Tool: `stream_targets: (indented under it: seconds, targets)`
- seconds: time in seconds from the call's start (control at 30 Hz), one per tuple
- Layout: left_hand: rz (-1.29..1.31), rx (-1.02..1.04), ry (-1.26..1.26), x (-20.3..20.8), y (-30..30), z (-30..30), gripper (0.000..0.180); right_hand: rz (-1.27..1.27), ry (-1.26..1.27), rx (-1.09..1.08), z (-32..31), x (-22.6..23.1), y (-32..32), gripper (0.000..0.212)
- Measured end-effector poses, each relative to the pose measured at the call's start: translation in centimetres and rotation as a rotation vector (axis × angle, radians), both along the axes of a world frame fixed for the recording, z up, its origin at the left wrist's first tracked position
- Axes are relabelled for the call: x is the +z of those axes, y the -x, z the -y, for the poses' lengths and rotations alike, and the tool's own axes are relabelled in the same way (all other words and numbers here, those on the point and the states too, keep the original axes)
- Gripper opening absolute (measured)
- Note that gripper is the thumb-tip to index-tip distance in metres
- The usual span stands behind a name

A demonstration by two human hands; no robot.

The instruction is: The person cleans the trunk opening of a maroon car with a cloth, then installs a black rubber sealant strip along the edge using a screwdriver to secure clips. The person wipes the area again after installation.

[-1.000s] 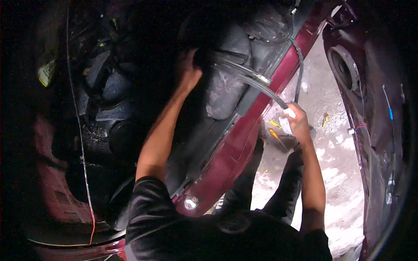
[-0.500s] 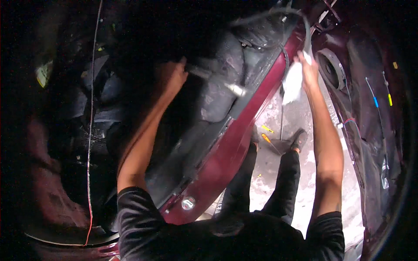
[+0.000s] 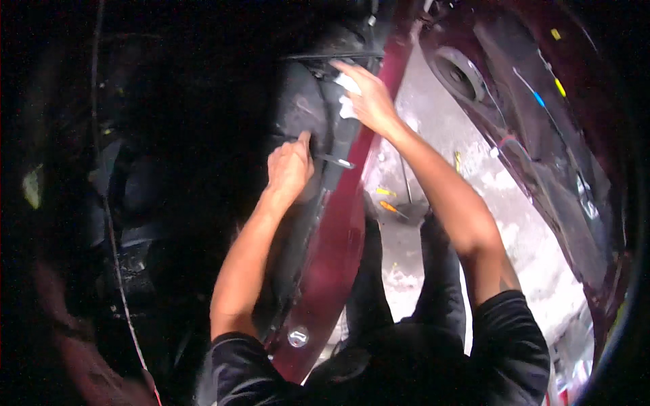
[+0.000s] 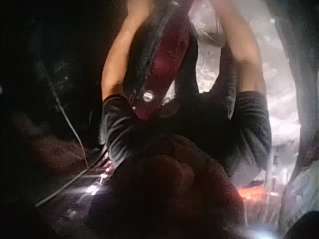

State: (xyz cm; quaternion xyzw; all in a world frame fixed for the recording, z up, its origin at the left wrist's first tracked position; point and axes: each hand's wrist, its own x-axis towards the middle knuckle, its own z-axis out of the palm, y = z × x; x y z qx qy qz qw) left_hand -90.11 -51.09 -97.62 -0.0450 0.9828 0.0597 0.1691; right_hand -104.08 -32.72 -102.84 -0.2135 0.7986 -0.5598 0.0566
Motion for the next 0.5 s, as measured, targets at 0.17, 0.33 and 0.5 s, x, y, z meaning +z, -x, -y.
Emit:
stream_targets:
  seconds: [0.17,0.33,0.5]
  targets:
    - [-0.026,-0.121,-0.530,0.0,-2.6,-9.2,0.022,1.173,0.127,-0.662,-23.9,-14.5,-25.6,0.024]
    - [0.304,-0.370,-0.693,-7.3,-7.2,-24.1,0.021,1.422,-0.092,-0.540,-34.2,-16.5,-43.5,0.029]
    - [0.428,0.117,-0.723,-24.5,-18.3,-33.6,0.029,1.232,-0.108,-0.153,-34.4,-22.7,-45.5,0.036]
